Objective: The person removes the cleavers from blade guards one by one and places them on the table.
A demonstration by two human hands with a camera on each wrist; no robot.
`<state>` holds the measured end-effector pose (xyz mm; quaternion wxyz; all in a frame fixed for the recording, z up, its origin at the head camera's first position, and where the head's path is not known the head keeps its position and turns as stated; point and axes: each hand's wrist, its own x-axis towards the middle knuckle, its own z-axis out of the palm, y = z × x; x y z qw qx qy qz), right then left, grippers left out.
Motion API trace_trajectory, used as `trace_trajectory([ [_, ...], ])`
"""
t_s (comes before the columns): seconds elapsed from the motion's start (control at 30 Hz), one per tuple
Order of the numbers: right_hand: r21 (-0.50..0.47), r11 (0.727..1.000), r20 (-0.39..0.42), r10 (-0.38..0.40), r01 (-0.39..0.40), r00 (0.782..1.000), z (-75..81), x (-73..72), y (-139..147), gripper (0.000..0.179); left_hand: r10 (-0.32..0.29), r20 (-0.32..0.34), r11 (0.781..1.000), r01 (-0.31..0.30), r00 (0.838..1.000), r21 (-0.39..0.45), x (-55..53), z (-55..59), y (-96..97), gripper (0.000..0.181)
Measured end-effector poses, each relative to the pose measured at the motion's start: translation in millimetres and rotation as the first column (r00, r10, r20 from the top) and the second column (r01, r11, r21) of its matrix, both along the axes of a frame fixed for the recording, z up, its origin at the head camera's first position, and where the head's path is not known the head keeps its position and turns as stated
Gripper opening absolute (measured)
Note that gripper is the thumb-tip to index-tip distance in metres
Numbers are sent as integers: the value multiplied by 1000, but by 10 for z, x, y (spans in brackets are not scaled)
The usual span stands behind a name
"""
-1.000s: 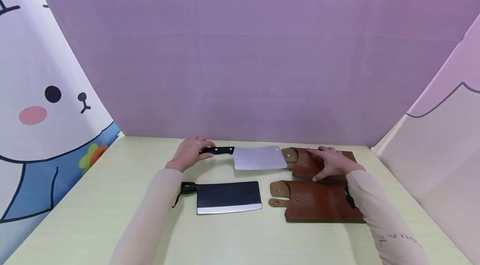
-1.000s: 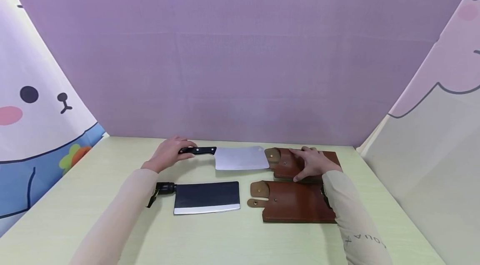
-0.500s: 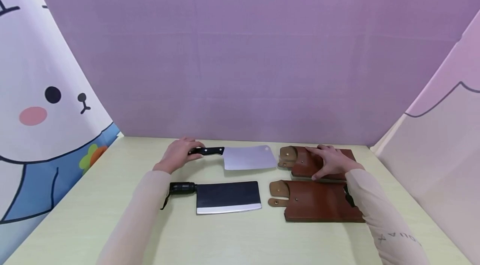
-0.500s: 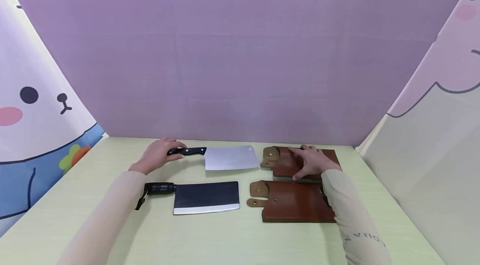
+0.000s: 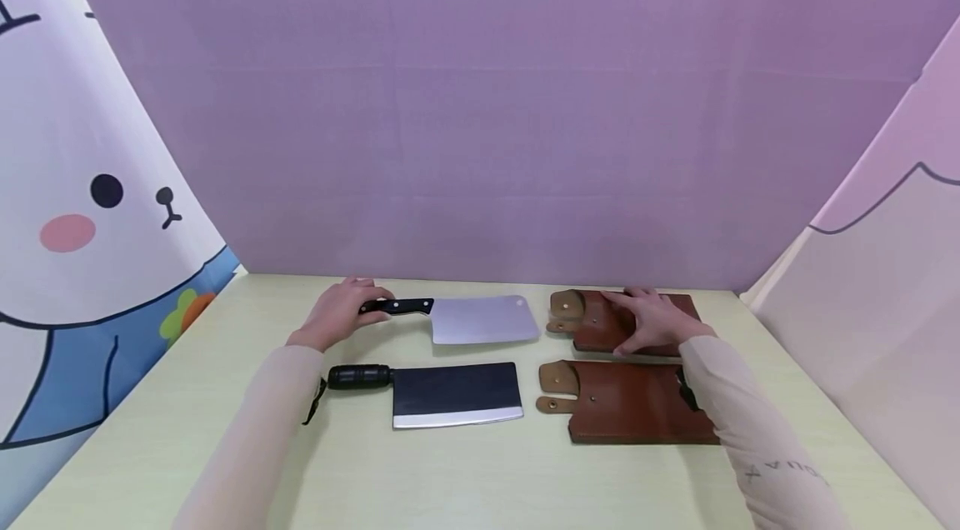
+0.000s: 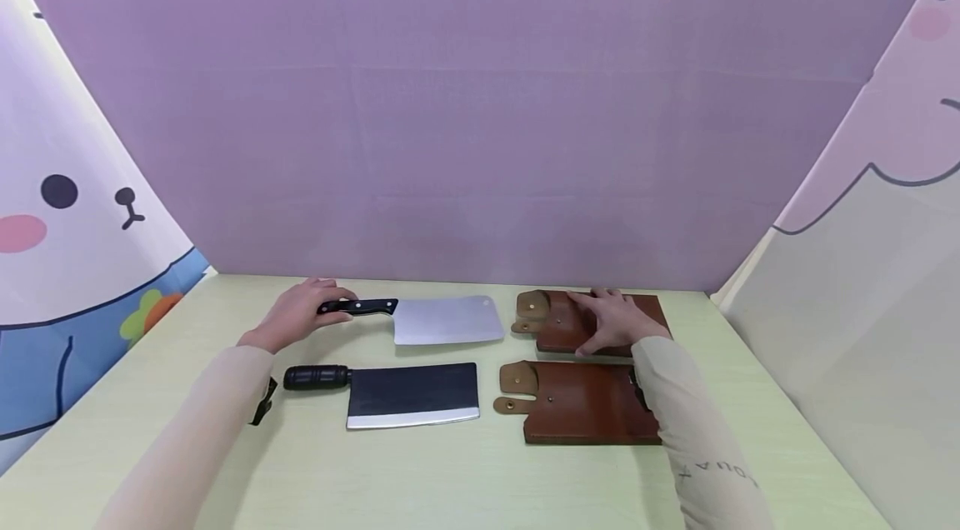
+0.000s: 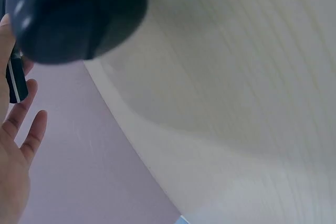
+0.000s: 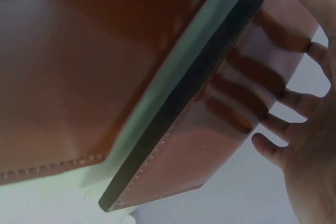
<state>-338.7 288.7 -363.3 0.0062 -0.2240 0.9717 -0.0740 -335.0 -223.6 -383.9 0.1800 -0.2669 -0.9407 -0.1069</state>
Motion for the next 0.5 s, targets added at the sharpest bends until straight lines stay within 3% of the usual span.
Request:
trace_trajectory([
  [0.5, -1, 1000, 13, 0, 0, 1000, -61, -81, -152, 103, 28, -1, 1000, -28, 1000, -7, 39, -30, -199, 30],
])
